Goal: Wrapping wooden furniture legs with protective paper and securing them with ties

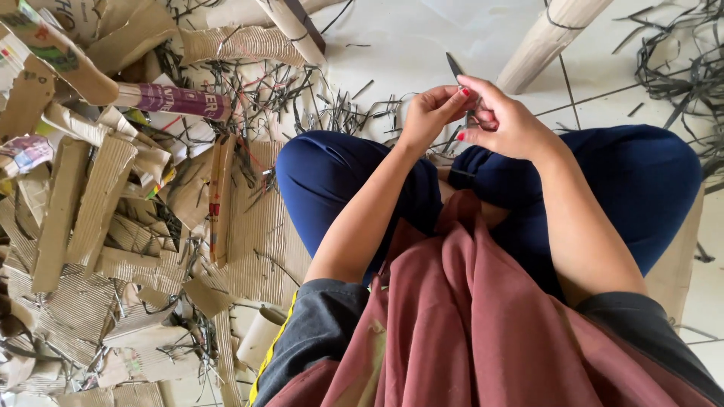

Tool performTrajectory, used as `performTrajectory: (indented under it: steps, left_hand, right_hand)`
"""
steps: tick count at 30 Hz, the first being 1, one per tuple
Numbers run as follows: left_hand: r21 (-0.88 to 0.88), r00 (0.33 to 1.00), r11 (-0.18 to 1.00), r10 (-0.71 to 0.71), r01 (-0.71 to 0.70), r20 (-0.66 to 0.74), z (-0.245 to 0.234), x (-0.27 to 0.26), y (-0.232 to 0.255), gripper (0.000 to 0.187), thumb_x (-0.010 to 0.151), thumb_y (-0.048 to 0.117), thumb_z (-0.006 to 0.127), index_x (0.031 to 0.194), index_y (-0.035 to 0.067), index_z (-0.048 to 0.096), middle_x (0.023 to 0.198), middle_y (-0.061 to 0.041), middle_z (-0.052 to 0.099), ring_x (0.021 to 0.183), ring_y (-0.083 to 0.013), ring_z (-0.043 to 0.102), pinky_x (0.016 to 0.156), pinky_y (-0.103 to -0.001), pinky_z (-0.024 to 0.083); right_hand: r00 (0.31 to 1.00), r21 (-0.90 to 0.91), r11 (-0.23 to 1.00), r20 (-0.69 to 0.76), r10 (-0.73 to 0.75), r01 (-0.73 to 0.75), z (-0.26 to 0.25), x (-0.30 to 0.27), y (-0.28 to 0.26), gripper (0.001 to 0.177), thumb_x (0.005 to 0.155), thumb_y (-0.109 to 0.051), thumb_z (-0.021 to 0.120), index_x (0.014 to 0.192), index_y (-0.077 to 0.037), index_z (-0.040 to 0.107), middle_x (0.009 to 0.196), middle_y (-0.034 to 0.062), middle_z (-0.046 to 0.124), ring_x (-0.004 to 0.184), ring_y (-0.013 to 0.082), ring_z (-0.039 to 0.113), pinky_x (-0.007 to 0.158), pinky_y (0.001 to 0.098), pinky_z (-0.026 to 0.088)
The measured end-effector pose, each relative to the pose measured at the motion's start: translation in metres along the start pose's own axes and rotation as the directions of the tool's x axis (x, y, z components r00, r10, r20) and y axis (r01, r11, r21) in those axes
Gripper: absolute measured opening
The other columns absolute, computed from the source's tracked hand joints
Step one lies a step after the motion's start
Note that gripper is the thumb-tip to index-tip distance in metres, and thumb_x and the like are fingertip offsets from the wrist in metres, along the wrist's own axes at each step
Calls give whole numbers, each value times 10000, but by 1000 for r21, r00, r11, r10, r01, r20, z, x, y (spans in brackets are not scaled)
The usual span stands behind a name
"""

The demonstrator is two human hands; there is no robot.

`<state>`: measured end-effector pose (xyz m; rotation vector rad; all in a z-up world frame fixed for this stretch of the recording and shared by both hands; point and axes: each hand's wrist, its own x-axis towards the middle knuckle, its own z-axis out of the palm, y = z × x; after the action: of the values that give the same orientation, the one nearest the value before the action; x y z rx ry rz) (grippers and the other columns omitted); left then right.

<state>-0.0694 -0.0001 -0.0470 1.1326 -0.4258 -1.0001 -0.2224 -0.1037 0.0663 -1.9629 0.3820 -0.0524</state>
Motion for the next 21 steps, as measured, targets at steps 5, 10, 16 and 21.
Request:
performTrajectory:
  steps: [5,10,16,21]
  left_hand:
    - [-75,997,994,80,-79,3,3,-4,21,244,980,179,703,1078,-40,753,1004,-126,790,922,-163,750,857,-264,618]
    - [-73,979,979,186,-192,-86,3,-3,32,230,974,146,705,1048,-64,762,990,-130,788,882,-171,757,868,-261,623]
    - [-147,972,964,206,-222,-114,-3,0,31,237,981,102,686,1066,-114,735,979,-189,778,857,-220,754,868,-305,633]
    - [-76,966,973,205,-219,-158,-2,-3,38,266,962,134,700,1072,-106,735,928,-180,784,833,-226,768,827,-300,638]
  right_hand:
    - [988,53,996,-142,-62,70,4,0,6,748,950,21,684,1601,-26,320,710,28,421,613,137,385,611,272,408]
    - [990,79,996,-139,-37,48,7,0,7,471,992,72,644,1424,71,456,751,94,561,657,165,582,605,260,447]
    - [984,61,998,-179,-21,32,11,0,13,132,1088,0,601,1182,27,688,796,32,651,601,64,455,551,200,341]
    - [979,21,999,-201,-30,35,9,-3,10,167,1106,-35,574,1131,-8,736,619,-39,413,544,67,297,499,225,237]
